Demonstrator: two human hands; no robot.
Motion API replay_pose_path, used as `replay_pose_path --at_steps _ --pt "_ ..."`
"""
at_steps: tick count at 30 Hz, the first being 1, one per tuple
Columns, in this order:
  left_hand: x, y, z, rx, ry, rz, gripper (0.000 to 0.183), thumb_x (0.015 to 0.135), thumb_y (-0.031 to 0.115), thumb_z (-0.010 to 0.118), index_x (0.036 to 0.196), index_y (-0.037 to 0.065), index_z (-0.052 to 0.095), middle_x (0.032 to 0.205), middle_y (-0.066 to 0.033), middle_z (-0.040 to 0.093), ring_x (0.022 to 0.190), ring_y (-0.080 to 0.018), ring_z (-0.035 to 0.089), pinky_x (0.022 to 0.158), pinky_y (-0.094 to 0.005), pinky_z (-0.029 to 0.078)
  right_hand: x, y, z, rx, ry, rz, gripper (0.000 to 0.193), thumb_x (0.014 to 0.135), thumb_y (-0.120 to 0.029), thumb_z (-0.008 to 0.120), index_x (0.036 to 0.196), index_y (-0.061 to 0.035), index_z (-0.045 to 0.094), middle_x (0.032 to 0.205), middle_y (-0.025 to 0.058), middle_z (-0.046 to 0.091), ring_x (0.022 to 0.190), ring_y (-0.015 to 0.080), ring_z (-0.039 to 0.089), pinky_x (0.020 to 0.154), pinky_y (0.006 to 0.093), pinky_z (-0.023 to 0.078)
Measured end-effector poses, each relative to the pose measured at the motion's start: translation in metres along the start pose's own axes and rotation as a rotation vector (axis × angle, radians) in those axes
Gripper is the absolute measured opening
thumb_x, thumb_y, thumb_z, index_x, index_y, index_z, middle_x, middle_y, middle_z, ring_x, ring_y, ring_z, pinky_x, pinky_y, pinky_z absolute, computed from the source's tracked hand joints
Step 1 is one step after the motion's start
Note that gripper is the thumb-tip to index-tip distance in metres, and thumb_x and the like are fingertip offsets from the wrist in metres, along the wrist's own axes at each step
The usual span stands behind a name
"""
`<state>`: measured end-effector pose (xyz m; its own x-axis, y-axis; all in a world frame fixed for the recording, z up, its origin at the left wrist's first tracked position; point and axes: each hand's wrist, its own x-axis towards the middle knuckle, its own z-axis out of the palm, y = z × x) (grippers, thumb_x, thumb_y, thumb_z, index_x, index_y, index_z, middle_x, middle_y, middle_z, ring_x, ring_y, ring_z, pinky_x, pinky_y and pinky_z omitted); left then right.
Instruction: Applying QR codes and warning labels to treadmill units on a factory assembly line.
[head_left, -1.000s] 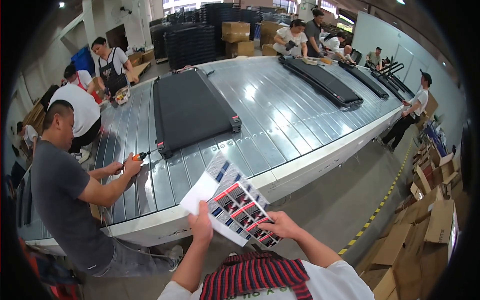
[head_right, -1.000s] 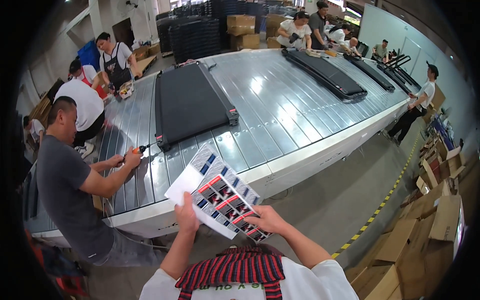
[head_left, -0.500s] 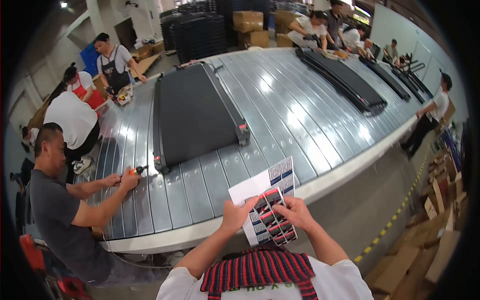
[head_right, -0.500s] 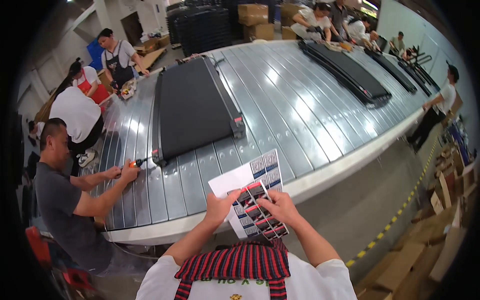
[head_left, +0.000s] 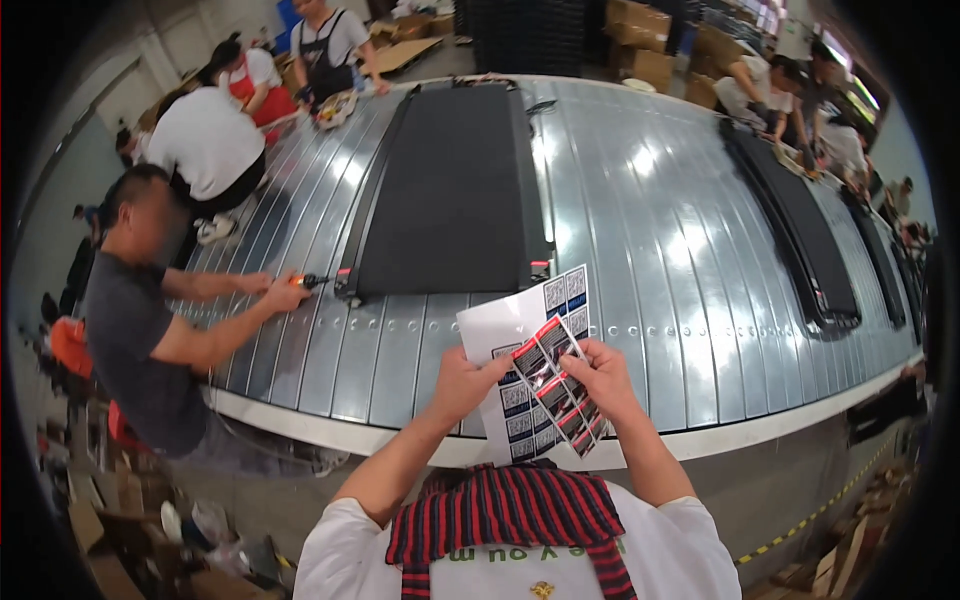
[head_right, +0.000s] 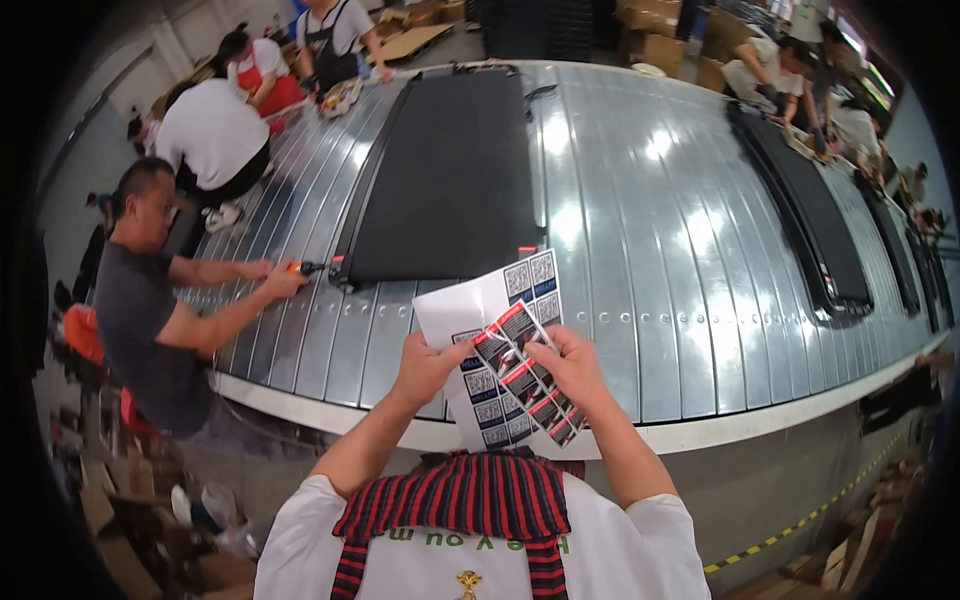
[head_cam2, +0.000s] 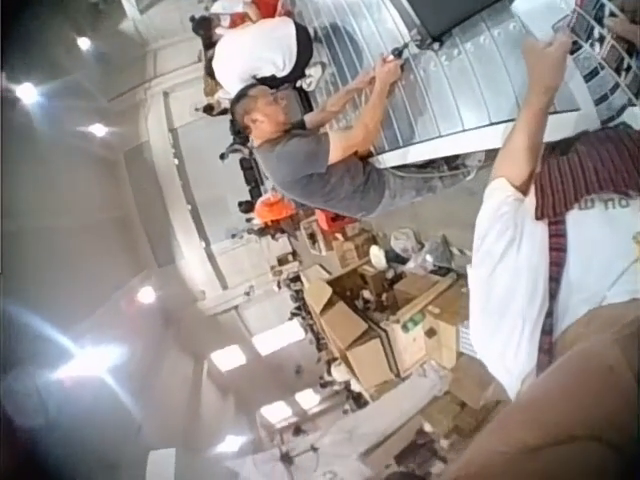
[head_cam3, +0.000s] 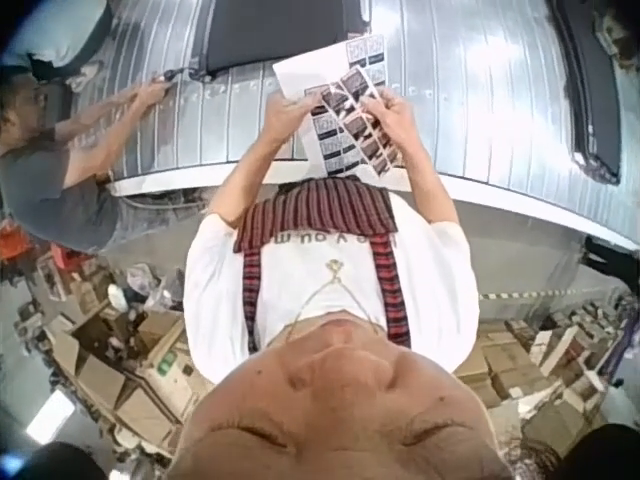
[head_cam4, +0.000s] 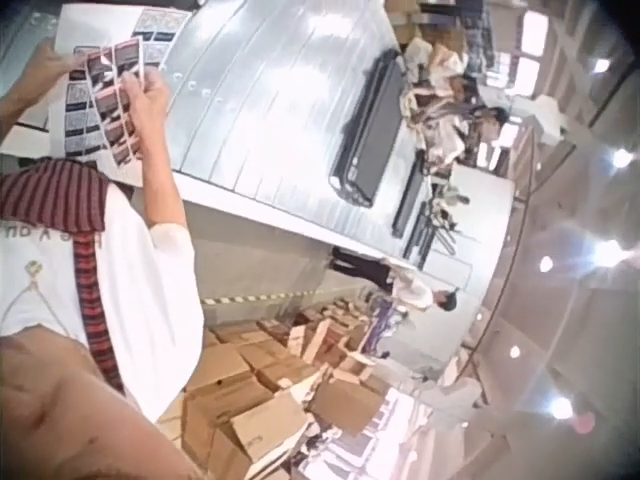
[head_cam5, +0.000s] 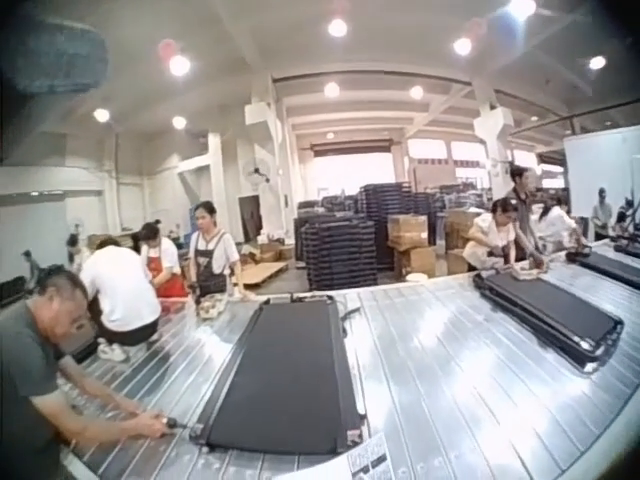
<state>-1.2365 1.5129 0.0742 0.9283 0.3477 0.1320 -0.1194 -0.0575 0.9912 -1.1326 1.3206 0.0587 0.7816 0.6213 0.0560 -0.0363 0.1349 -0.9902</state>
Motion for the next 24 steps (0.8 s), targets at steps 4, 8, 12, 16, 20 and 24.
replay_pose_path --at_steps 4,8,12,16,20,24 --pt "0.002 0.004 -0.004 -0.104 0.046 -0.001 0.021 0.082 0.008 0.061 0.1 -0.005 0.062 0.093 -0.0058 0.065 0.082 -0.0104 0.059 0.073 -0.0242 0.048 0.024 0.002 0.002 0.05 -0.107 0.018 0.012 0.086 -0.009 0.061 0.093 0.0004 0.06 0.08 0.0028 0.064 0.068 0.006 0.057 0.061 0.0213 0.047" --pt "0.003 0.007 -0.009 -0.013 0.15 0.048 0.02 0.082 0.007 0.06 0.098 -0.004 0.063 0.093 -0.0051 0.065 0.082 -0.01 0.059 0.072 -0.0242 0.047 0.05 0.002 0.007 0.024 -0.207 0.016 0.006 0.086 -0.005 0.06 0.09 0.0 0.06 0.079 0.0039 0.066 0.066 0.0061 0.059 0.059 0.0204 0.049" --pt "-0.001 0.005 -0.015 0.057 0.217 -0.031 0.021 0.08 0.009 0.062 0.097 -0.003 0.064 0.092 -0.0049 0.065 0.081 -0.0095 0.059 0.071 -0.0243 0.047 0.059 0.008 0.006 0.009 -0.25 0.012 0.007 0.086 -0.006 0.06 0.09 0.0004 0.06 0.078 0.0038 0.066 0.066 0.0059 0.059 0.059 0.0202 0.048" --pt "0.002 -0.001 -0.015 0.115 0.215 -0.092 0.021 0.079 0.011 0.063 0.096 -0.003 0.065 0.089 -0.0044 0.066 0.079 -0.0091 0.059 0.07 -0.0245 0.047 0.061 0.015 0.004 -0.081 -0.232 0.097 0.018 0.084 -0.011 0.062 0.096 0.002 0.061 0.086 0.0054 0.065 0.073 0.0112 0.059 0.068 0.0248 0.047" --pt "0.005 -0.005 -0.015 0.121 0.231 -0.109 0.021 0.079 0.011 0.063 0.095 -0.003 0.065 0.088 -0.0037 0.065 0.077 -0.0087 0.059 0.068 -0.0245 0.048 0.063 0.008 0.019 -0.657 0.107 -0.611 0.016 0.08 -0.009 0.064 0.094 -0.0018 0.062 0.086 0.0076 0.064 0.072 0.0186 0.062 0.068 0.0272 0.048" --pt "0.008 -0.002 -0.013 0.145 0.267 -0.021 0.018 0.078 0.012 0.064 0.089 -0.003 0.067 0.076 -0.0009 0.065 0.07 -0.0055 0.055 0.061 -0.0233 0.046 0.052 -0.009 0.039 -0.495 -0.062 -0.583 0.013 0.077 -0.003 0.066 0.089 -0.0017 0.061 0.083 0.009 0.062 0.07 0.0184 0.061 0.063 0.0273 0.048"
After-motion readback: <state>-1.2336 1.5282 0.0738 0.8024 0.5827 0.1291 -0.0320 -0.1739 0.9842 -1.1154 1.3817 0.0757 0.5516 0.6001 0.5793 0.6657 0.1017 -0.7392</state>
